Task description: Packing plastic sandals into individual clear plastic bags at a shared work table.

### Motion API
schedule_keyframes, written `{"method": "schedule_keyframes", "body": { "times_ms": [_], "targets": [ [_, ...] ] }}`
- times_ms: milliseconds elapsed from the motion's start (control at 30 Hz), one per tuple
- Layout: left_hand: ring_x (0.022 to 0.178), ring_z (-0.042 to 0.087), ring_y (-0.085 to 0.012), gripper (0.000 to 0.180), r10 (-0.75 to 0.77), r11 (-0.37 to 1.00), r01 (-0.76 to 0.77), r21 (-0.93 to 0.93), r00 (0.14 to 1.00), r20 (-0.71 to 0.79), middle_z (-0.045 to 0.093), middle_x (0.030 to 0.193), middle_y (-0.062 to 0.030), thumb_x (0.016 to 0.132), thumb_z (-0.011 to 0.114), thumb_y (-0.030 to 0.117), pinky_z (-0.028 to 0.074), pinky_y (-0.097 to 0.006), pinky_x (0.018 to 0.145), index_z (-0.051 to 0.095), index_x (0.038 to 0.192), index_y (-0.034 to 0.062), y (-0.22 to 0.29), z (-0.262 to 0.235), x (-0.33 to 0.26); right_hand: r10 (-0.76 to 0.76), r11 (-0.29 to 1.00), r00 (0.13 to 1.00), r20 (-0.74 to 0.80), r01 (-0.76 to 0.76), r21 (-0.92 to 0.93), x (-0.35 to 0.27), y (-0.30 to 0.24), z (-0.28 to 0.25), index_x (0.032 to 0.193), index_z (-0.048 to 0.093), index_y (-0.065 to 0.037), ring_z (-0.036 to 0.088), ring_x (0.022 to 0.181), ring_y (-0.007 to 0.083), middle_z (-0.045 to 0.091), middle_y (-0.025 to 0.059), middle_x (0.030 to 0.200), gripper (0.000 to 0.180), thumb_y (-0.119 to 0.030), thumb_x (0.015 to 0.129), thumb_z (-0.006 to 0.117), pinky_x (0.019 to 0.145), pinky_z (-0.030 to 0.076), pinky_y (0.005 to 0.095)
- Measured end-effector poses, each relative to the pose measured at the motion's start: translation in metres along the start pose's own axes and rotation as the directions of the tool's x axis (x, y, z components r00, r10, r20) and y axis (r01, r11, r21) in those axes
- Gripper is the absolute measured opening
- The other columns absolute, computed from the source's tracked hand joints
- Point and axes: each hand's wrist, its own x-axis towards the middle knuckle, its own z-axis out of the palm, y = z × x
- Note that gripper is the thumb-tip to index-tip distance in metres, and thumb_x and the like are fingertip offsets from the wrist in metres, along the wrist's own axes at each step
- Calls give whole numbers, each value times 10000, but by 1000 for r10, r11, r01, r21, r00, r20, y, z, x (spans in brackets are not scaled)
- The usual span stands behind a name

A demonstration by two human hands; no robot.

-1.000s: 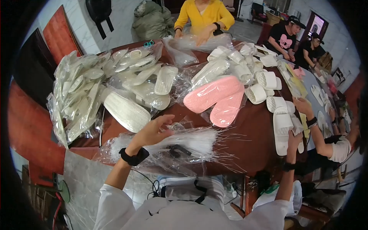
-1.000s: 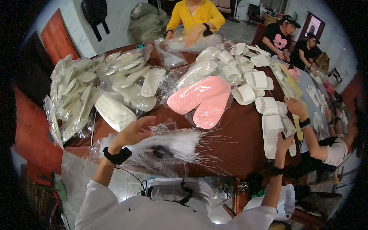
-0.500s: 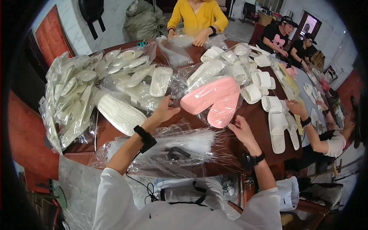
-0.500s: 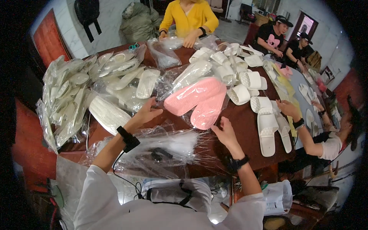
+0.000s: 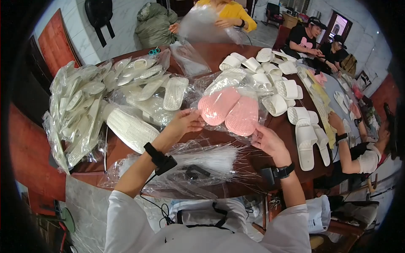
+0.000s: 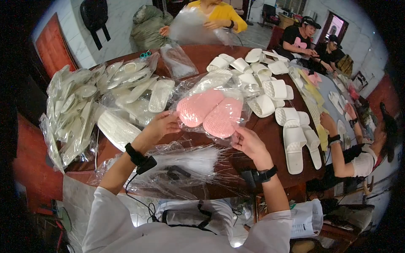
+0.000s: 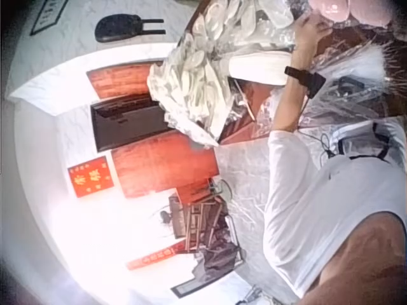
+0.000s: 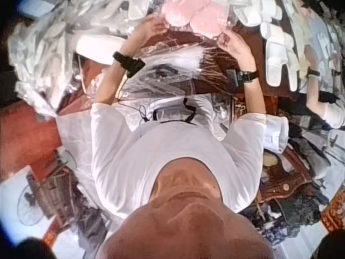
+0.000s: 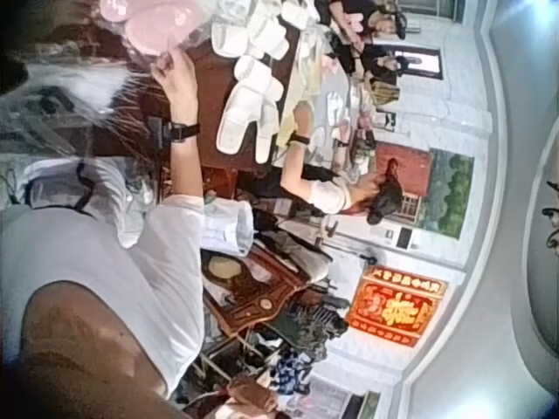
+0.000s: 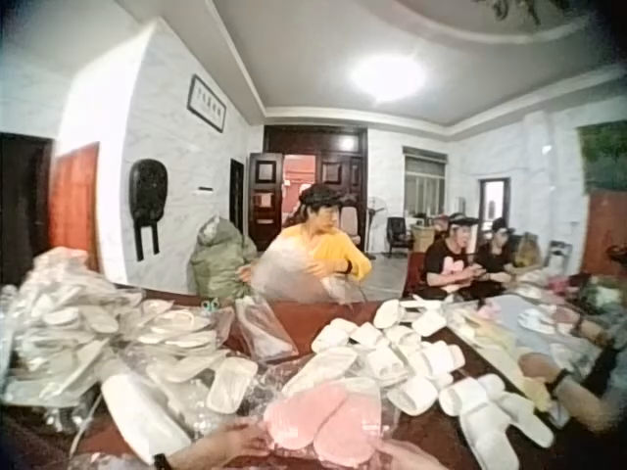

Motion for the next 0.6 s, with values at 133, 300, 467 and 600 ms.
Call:
{"method": "schedule_keyframes", "body": {
  "times_ms": [133,300,467,600],
  "targets": [
    [874,668,-183,214,112,980,-113,-166,994,-16,668,992,-104,967,591,205,562,-311,783,580,1076,22,35,11,-21,-160,983,986,55,154,102,-24,-25,21,1104,611,-106,625,840,130,632,-9,908,201,-255,978,566,789,538,333],
    [877,669,-167,254,352,924,-362,-121,931,-98,656,1053,-117,983,563,195,568,-294,769,505,1150,12,91,23,-49,-273,926,953,127,225,303,-39,-55,30,1190,555,-117,627,926,163,621,23,1047,249,-264,988,542,805,546,351],
    [887,668,-156,379,533,839,-544,-13,827,-180,647,1089,-106,985,565,258,568,-283,767,472,1265,19,134,44,-82,-368,873,896,249,240,425,-47,-74,46,1186,557,-114,638,967,201,630,53,1086,273,-310,1004,507,806,556,367],
    [972,651,-156,459,620,782,-623,16,774,-127,634,1142,-95,978,576,307,562,-286,792,456,1340,53,151,41,-94,-428,868,816,388,252,427,-63,-76,61,1229,537,-77,645,1011,218,637,85,1132,342,-328,997,521,820,550,359]
  ]
}}
